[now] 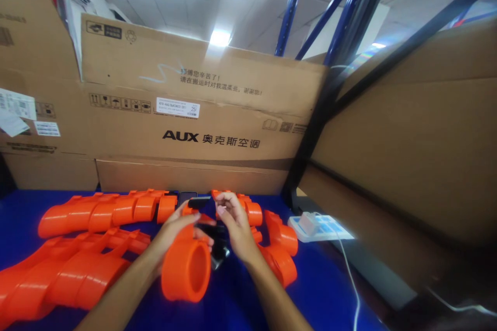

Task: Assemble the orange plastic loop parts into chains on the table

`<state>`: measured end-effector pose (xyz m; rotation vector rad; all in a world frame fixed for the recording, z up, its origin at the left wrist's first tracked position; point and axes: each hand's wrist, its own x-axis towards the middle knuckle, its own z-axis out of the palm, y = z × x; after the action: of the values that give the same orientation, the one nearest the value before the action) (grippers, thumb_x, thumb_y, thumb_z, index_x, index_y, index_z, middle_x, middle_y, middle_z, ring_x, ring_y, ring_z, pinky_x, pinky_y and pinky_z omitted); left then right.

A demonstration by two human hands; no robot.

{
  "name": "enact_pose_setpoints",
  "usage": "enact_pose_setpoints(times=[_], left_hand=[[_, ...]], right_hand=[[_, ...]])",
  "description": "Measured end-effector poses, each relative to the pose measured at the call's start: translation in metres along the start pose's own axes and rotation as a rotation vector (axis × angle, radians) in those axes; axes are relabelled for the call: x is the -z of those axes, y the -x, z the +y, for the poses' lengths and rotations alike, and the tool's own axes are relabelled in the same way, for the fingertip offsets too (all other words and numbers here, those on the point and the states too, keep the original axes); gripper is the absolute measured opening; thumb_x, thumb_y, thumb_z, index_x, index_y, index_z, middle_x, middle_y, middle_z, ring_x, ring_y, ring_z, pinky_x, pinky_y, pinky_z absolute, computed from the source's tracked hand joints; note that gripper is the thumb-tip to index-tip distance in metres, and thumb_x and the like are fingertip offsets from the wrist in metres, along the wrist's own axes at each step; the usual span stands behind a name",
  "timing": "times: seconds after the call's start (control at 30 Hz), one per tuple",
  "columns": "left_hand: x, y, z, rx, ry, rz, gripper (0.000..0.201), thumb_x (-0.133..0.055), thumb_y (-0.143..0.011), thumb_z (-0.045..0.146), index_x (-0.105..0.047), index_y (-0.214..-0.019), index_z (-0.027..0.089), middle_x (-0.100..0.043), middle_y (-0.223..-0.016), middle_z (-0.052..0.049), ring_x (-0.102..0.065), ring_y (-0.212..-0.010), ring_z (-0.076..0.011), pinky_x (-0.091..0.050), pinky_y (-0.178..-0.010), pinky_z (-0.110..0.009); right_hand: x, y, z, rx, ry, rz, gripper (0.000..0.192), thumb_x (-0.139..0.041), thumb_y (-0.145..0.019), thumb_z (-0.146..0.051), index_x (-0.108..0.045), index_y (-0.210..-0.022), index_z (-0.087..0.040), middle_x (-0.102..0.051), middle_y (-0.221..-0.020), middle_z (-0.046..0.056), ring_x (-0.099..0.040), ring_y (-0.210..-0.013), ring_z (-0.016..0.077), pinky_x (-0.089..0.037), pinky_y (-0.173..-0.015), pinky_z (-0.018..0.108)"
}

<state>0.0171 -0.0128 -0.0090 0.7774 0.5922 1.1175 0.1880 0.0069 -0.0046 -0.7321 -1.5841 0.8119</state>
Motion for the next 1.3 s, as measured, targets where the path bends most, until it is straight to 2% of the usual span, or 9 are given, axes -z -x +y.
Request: enact_pose_setpoints(times=[0.17,0.27,0.37,0.63,0.77,0.87,0.97,1.1,1.3], left_hand=[[-0.004,0.009,0.003,0.114,0.01,-0.13,0.048,-0.073,-0.081,0.031,-0.053,-0.124,0.026,-0.075,-0.106,-0.015,-0.076,-0.084,-0.0355,-0.059,-0.065,-0.044],[-0.003,0.009,0.003,0.028,-0.082,-0.163,0.055,-0.08,-0.076,0.025,-0.058,-0.127,0.024,-0.074,-0.11,-0.013,-0.074,-0.093,-0.0312,-0.058,-0.076,-0.04],[-0.001,0.003,0.001,-0.072,-0.201,-0.099,0.053,-0.083,-0.072,0.023,-0.066,-0.122,0.022,-0.074,-0.109,-0.01,-0.072,-0.096,-0.0265,-0.057,-0.079,-0.032],[-0.003,-0.002,0.004,-0.231,-0.285,-0.045,0.043,-0.079,-0.077,0.031,-0.072,-0.116,0.017,-0.074,-0.115,-0.012,-0.066,-0.113,-0.0305,-0.052,-0.095,-0.037],[0.005,-0.004,0.007,-0.208,-0.208,0.02,0.042,-0.079,-0.076,0.032,-0.071,-0.114,0.015,-0.078,-0.103,-0.01,-0.072,-0.099,-0.0303,-0.056,-0.087,-0.038],[0.014,-0.005,0.014,-0.157,-0.051,0.049,0.043,-0.073,-0.08,0.04,-0.07,-0.113,0.013,-0.079,-0.089,-0.012,-0.075,-0.079,-0.0302,-0.06,-0.072,-0.039],[0.018,-0.002,0.024,-0.16,0.094,0.007,0.047,-0.065,-0.085,0.044,-0.066,-0.12,0.013,-0.079,-0.091,-0.013,-0.076,-0.074,-0.029,-0.061,-0.066,-0.038],[0.014,0.003,0.031,-0.182,0.164,0.001,0.05,-0.061,-0.086,0.044,-0.062,-0.126,0.013,-0.079,-0.095,-0.013,-0.076,-0.073,-0.0289,-0.06,-0.063,-0.037],[0.009,0.005,0.029,-0.192,0.163,0.045,0.051,-0.06,-0.087,0.043,-0.061,-0.128,0.013,-0.078,-0.096,-0.014,-0.076,-0.074,-0.0292,-0.06,-0.063,-0.037]], right_hand=[[-0.002,0.0,-0.006,-0.211,-0.304,-0.22,0.041,-0.056,-0.091,-0.05,-0.055,-0.126,-0.029,-0.067,-0.104,0.005,-0.065,-0.093,0.024,-0.053,-0.076,0.036],[-0.004,-0.001,-0.003,-0.221,-0.274,-0.1,0.037,-0.06,-0.088,-0.052,-0.058,-0.116,-0.028,-0.067,-0.098,0.004,-0.065,-0.088,0.022,-0.052,-0.07,0.031],[-0.008,-0.001,0.004,-0.16,-0.194,0.025,0.033,-0.066,-0.085,-0.049,-0.056,-0.107,-0.026,-0.064,-0.085,0.001,-0.061,-0.078,0.0188,-0.049,-0.07,0.029],[-0.022,0.002,0.005,-0.072,-0.1,0.022,0.028,-0.064,-0.088,-0.046,-0.048,-0.095,-0.024,-0.054,-0.08,-0.002,-0.053,-0.072,0.0145,-0.044,-0.065,0.025],[-0.016,0.002,0.004,-0.053,0.069,0.0,0.025,-0.047,-0.098,-0.047,-0.052,-0.099,-0.023,-0.058,-0.085,0.0,-0.055,-0.076,0.0151,-0.045,-0.071,0.026],[-0.006,0.003,0.001,-0.115,0.371,-0.104,0.034,-0.04,-0.1,-0.044,-0.054,-0.08,-0.021,-0.056,-0.071,-0.001,-0.052,-0.067,0.0145,-0.04,-0.063,0.025],[0.001,0.007,-0.007,-0.205,0.69,-0.34,0.031,-0.059,-0.089,-0.04,-0.055,-0.066,-0.02,-0.055,-0.06,-0.002,-0.047,-0.056,0.0125,-0.028,-0.052,0.024],[0.001,0.014,-0.02,-0.196,0.85,-0.608,0.029,-0.072,-0.075,-0.046,-0.062,-0.065,-0.02,-0.062,-0.062,-0.002,-0.049,-0.054,0.0121,-0.023,-0.051,0.025],[-0.007,0.019,-0.025,-0.117,0.914,-0.675,0.027,-0.073,-0.073,-0.045,-0.063,-0.069,-0.02,-0.064,-0.064,-0.001,-0.049,-0.053,0.0122,-0.022,-0.05,0.025]])
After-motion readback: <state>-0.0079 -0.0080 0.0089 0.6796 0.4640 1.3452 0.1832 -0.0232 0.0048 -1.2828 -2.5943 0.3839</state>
